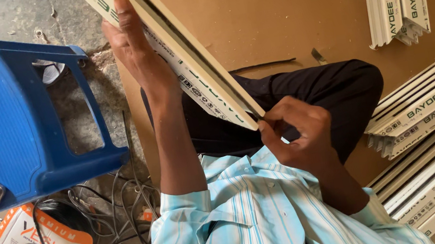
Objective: The person sits on the floor and repeatedly inserts thin metal strips into the grooves of white PVC profiles. They handle the profiles one at a time, align the strips, and then place the assembled pieces into a stack on the floor.
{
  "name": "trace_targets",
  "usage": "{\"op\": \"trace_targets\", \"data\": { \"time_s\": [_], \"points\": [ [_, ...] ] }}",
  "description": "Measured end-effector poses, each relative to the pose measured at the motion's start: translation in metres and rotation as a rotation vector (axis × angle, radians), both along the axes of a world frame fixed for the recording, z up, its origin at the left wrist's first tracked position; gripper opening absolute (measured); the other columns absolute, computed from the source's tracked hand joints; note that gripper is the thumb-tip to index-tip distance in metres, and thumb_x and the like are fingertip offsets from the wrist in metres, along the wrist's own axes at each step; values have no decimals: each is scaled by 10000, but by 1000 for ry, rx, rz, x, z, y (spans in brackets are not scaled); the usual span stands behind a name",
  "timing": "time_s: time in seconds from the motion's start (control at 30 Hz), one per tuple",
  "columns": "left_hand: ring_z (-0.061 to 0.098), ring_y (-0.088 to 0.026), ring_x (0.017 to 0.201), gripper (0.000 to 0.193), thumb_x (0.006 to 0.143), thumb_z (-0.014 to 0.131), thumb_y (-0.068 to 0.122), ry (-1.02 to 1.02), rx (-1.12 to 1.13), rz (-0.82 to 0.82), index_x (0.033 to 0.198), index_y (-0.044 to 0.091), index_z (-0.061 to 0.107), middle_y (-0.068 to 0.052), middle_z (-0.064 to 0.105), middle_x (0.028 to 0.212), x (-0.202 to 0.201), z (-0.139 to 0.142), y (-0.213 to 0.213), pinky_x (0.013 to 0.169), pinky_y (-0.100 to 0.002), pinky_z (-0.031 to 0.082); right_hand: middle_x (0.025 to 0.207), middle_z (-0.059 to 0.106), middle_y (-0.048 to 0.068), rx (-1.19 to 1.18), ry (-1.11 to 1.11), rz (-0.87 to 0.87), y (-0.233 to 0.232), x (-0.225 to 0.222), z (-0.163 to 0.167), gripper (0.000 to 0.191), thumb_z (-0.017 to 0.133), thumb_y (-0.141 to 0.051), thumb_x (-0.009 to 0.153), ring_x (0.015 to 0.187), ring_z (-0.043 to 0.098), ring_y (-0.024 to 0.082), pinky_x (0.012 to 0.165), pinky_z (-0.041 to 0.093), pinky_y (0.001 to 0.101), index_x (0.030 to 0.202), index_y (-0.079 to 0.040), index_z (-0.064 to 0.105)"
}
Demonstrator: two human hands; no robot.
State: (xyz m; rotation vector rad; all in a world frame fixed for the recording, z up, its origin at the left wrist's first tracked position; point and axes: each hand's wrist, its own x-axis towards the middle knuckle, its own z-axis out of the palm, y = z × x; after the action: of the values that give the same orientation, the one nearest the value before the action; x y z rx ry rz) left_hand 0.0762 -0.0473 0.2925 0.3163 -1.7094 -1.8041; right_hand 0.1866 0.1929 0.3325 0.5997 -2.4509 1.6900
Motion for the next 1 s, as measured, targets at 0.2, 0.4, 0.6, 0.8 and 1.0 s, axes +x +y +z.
{"op": "trace_targets", "data": {
  "time_s": [0.2,0.4,0.6,0.8,1.0],
  "points": [
    [639,-143,766,851,1020,531,653,19,10,-54,1398,-103,436,-75,552,852,1,-6,4,801,-331,615,812,673,80,54,-30,-1,3,-5,3,117,767,9,815,650,674,98,577,535,233,913,24,705],
    [649,-155,855,795,1093,537,611,57,-17,-67,1415,-113,484,-79,569,882,1,-16,7,908,-338,606,818,693,83,26,-26,1,-2,-10,-3,184,811,-52,878,668,701,99,574,553,217,1033,16,738],
    [607,-106,637,844,1040,524,620,70,2,-61,1516,-52,338,-31,546,753,3,-6,5,650,-284,581,849,728,105,44,68,12,-3,-11,-8,174,799,-57,924,691,723,120,582,554,234,1065,28,741],
    [596,-88,633,766,1051,534,611,30,22,-81,1431,-47,446,-28,536,742,8,-1,6,659,-276,567,874,733,108,53,138,-46,-4,-8,-5,63,708,-7,959,710,712,140,623,540,247,1012,9,739],
    [609,-82,771,604,1098,523,579,68,-24,-105,1207,-13,579,-40,550,854,9,-4,10,834,-272,570,867,719,104,31,32,-57,-1,-12,2,72,731,9,954,707,678,128,639,529,238,1020,28,752]
  ]
}}
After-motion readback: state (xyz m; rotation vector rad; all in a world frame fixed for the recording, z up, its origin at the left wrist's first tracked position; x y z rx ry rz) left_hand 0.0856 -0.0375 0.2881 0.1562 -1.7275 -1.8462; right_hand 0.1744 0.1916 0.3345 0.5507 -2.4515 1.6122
